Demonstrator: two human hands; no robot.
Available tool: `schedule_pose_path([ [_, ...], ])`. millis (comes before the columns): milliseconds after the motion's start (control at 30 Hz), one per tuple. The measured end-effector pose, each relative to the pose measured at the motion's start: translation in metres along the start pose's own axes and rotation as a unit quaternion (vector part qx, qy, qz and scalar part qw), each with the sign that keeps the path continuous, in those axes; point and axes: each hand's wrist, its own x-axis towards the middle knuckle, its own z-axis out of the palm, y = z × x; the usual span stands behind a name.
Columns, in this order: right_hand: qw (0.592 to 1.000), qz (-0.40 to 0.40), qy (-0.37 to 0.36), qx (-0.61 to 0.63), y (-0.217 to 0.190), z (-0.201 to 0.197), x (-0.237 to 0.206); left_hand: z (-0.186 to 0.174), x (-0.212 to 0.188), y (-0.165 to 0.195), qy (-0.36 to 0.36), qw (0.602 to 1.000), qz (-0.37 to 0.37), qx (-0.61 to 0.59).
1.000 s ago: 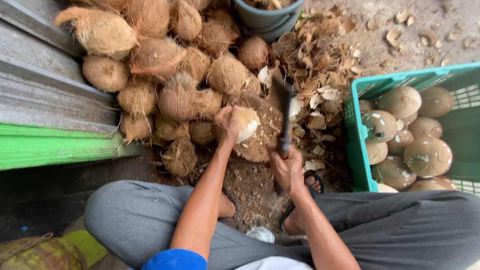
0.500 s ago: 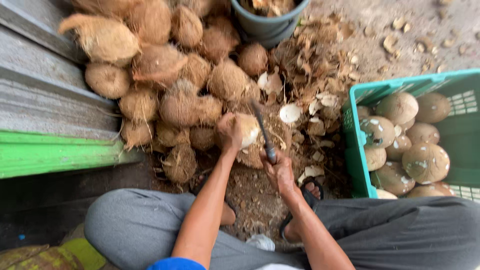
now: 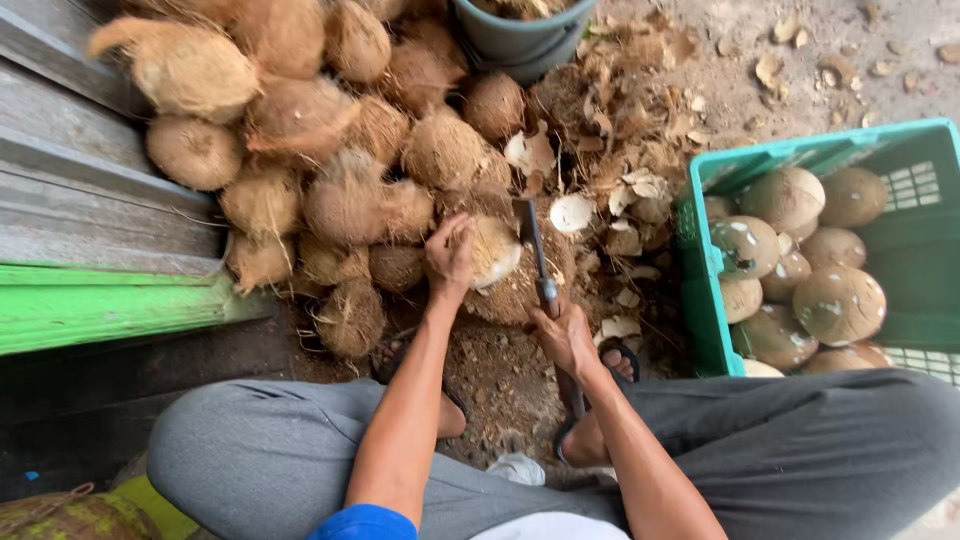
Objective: The person sits on the ground and husks coconuts, holding each coconut against a wooden block and repeatedly striking it with a machete to chop off the fibrous husk. Husked coconuts are placed into a green plastic crate beside them.
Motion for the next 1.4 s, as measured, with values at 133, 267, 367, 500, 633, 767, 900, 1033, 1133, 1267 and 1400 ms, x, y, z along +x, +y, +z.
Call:
schedule_pose_path([
  [133, 0.997, 0.064, -0.034, -0.032, -0.017, -0.006, -0.01, 0.008, 0.004, 0.027, -0.012, 0.974, -0.17, 0.149],
  [267, 0.999, 0.029, -0.018, 0.037, -0.031, -0.015, -0.025, 0.005, 0.004, 0.039, 0.019, 0.967, -0.235, 0.096],
  [367, 0.99, -0.056, 0.003, 0.133, -0.038, -0.015, -0.034, 0.005, 0.001, 0.032, 0.008, 0.96, -0.226, 0.168],
  [500, 0.988, -0.034, -0.004, 0.15, -0.043, -0.005, -0.034, 0.009, 0.001, 0.017, 0.026, 0.969, -0.17, 0.178],
  [633, 0.999, 0.018, -0.023, 0.028, -0.04, -0.009, -0.031, 0.012, 0.003, 0.012, 0.027, 0.972, -0.156, 0.176],
  [767, 0.963, -0.14, -0.003, 0.229, -0.03, -0.012, -0.034, 0.009, 0.004, 0.02, 0.034, 0.977, -0.15, 0.151],
  [900, 0.946, -0.17, 0.04, 0.272, -0.028, 0.004, -0.028, 0.006, 0.002, 0.038, 0.016, 0.971, -0.182, 0.154],
  [1033, 0.997, -0.066, 0.012, 0.046, -0.029, 0.007, -0.026, 0.01, -0.003, 0.054, 0.009, 0.979, -0.143, 0.145],
  [1133, 0.984, -0.115, 0.026, 0.132, -0.028, 0.001, -0.03, 0.015, -0.004, 0.056, 0.013, 0.975, -0.159, 0.158],
  [1267, 0.99, -0.084, 0.061, 0.096, -0.029, 0.0, -0.032, 0.02, -0.001, 0.047, 0.011, 0.987, -0.156, 0.044],
  [1400, 1.0, 0.006, -0.011, -0.018, -0.035, 0.0, -0.031, 0.023, 0.002, 0.036, -0.012, 0.986, -0.139, 0.087],
])
